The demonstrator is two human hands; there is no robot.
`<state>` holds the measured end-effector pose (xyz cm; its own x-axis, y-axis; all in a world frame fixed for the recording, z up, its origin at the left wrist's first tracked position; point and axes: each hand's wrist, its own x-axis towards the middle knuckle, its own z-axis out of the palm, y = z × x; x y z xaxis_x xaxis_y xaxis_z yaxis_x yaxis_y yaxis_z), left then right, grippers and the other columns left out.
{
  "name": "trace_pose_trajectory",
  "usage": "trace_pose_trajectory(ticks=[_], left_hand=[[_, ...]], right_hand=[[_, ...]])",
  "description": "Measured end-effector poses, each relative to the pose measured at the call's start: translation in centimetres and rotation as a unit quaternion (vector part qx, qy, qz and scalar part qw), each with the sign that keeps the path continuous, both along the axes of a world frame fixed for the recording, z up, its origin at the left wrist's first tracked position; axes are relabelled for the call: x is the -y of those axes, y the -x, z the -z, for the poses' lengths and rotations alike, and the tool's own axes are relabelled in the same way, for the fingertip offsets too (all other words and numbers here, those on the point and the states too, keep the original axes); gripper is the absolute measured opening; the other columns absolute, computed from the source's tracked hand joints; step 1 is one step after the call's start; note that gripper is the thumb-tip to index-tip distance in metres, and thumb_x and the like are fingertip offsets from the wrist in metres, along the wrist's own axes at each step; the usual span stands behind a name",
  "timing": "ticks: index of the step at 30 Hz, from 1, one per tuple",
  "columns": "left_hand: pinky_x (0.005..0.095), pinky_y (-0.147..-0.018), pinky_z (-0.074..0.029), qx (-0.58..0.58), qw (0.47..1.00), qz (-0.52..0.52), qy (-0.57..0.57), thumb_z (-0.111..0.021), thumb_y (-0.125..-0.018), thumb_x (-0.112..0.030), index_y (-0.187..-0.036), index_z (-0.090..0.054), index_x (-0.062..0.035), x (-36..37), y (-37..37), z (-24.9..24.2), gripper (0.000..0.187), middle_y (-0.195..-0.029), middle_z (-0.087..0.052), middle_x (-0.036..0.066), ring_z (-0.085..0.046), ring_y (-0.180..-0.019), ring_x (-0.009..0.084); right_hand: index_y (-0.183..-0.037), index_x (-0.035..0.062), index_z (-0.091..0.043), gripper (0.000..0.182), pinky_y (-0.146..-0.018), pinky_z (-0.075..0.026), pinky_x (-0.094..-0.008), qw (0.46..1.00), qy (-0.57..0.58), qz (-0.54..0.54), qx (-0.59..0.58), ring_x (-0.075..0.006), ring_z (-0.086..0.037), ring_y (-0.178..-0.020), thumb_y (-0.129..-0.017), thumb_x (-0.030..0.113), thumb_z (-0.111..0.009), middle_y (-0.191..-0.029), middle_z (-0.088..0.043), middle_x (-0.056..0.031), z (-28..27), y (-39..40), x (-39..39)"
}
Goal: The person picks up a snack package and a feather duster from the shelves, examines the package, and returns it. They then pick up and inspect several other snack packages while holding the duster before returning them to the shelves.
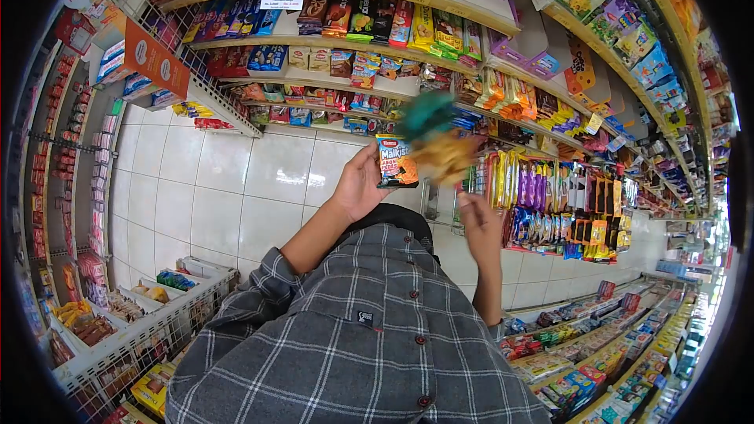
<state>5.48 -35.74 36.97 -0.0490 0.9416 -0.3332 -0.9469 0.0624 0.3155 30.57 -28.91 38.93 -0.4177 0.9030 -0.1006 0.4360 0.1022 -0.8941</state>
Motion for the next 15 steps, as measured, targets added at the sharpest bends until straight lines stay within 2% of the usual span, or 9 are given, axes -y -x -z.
trace_pose_trajectory(ticks=[2,3,5,6,8,10,11,14,15], left_hand=[[0.0455,-0.106,-0.04,-0.003,1.0,-0.002,-0.031,-0.041,-0.101,-0.043,-0.139,-0.043,-0.0069,-0.2,0.1,1.6,0.053,-0.136,-0.054,0.011,-0.051,-0.126,0.0267],[0.0453,-0.106,-0.04,0.001,1.0,-0.002,-0.024,-0.041,-0.1,-0.045,-0.139,-0.042,-0.0068,-0.3,0.1,1.5,0.055,-0.136,-0.054,0.011,-0.051,-0.126,0.0267],[0.0452,-0.107,-0.039,-0.012,1.0,0.01,0.007,-0.043,-0.098,-0.051,-0.139,-0.042,-0.0054,-0.1,0.5,1.2,0.061,-0.136,-0.054,0.012,-0.051,-0.126,0.0272],[0.0417,-0.107,-0.041,0.023,1.0,0.003,0.002,-0.042,-0.101,-0.046,-0.137,-0.044,-0.0039,0.1,0.6,0.6,0.056,-0.132,-0.057,0.012,-0.055,-0.123,0.0249],[0.041,-0.106,-0.043,-0.049,0.998,-0.033,0.029,-0.045,-0.102,-0.041,-0.136,-0.045,-0.0028,0.1,0.2,1.6,0.051,-0.129,-0.059,0.012,-0.057,-0.12,0.0247],[0.0404,-0.105,-0.043,-0.048,0.998,-0.007,0.039,-0.047,-0.102,-0.037,-0.135,-0.046,-0.0027,0.1,-0.1,2.5,0.047,-0.127,-0.06,0.012,-0.058,-0.119,0.0241],[0.0401,-0.104,-0.044,-0.046,0.998,0.008,0.045,-0.048,-0.102,-0.035,-0.134,-0.047,-0.0026,0.2,-0.5,2.9,0.046,-0.126,-0.061,0.012,-0.058,-0.118,0.0238],[0.0398,-0.104,-0.044,0.049,0.997,0.06,-0.018,-0.051,-0.101,-0.033,-0.131,-0.05,-0.0023,0.0,-1.8,2.1,0.044,-0.124,-0.062,0.011,-0.059,-0.117,0.0227],[0.0404,-0.102,-0.044,0.03,0.997,0.061,-0.02,-0.053,-0.099,-0.033,-0.132,-0.051,-0.0053,-0.3,-2.4,2.4,0.043,-0.124,-0.062,0.007,-0.059,-0.116,0.0208]], right_hand=[[-0.107,0.0037,-0.066,0.021,-0.058,-0.041,-0.0226,0.995,0.022,-0.092,0.013,-0.0057,-0.05,-0.063,-0.096,0.021,-0.063,-0.07,-0.057,-0.0013,0.2,0.9,1.1],[-0.11,0.0038,-0.066,0.022,-0.059,-0.042,-0.0224,0.995,0.004,-0.09,0.039,-0.0058,-0.051,-0.064,-0.096,0.02,-0.062,-0.07,-0.058,-0.0021,0.7,1.0,0.8],[-0.111,0.0039,-0.066,0.022,-0.06,-0.043,-0.0231,0.999,0.004,-0.002,0.032,-0.0066,-0.052,-0.065,-0.097,0.02,-0.061,-0.07,-0.059,-0.0028,3.3,0.3,-0.9],[-0.112,0.0039,-0.067,0.022,-0.061,-0.044,-0.0235,0.999,0.003,0.04,0.027,-0.0069,-0.052,-0.065,-0.097,0.019,-0.06,-0.071,-0.059,-0.0032,3.9,0.2,-2.0],[-0.116,0.0049,-0.066,0.023,-0.065,-0.046,-0.0254,0.998,-0.013,0.058,0.037,-0.0091,-0.055,-0.069,-0.097,0.011,-0.054,-0.075,-0.062,-0.0052,4.8,-0.1,-3.0],[-0.119,0.0053,-0.064,0.027,-0.067,-0.047,-0.0259,0.998,-0.029,0.063,0.004,-0.0105,-0.055,-0.07,-0.096,0.005,-0.051,-0.079,-0.063,-0.0058,4.4,0.7,-2.9],[-0.125,0.0054,-0.059,0.036,-0.071,-0.047,-0.026,0.999,-0.007,0.016,-0.031,-0.0129,-0.058,-0.076,-0.092,-0.003,-0.047,-0.085,-0.064,-0.0078,3.9,1.5,-2.6],[-0.129,0.0047,-0.052,0.043,-0.072,-0.047,-0.0259,0.998,0.022,-0.053,-0.038,-0.0146,-0.059,-0.079,-0.088,-0.007,-0.05,-0.09,-0.064,-0.009,1.7,5.0,-0.9],[-0.129,0.0035,-0.05,0.045,-0.074,-0.048,-0.0267,0.995,0.027,-0.082,-0.057,-0.0158,-0.061,-0.085,-0.086,-0.008,-0.051,-0.092,-0.064,-0.0103,3.0,5.3,-0.5]])
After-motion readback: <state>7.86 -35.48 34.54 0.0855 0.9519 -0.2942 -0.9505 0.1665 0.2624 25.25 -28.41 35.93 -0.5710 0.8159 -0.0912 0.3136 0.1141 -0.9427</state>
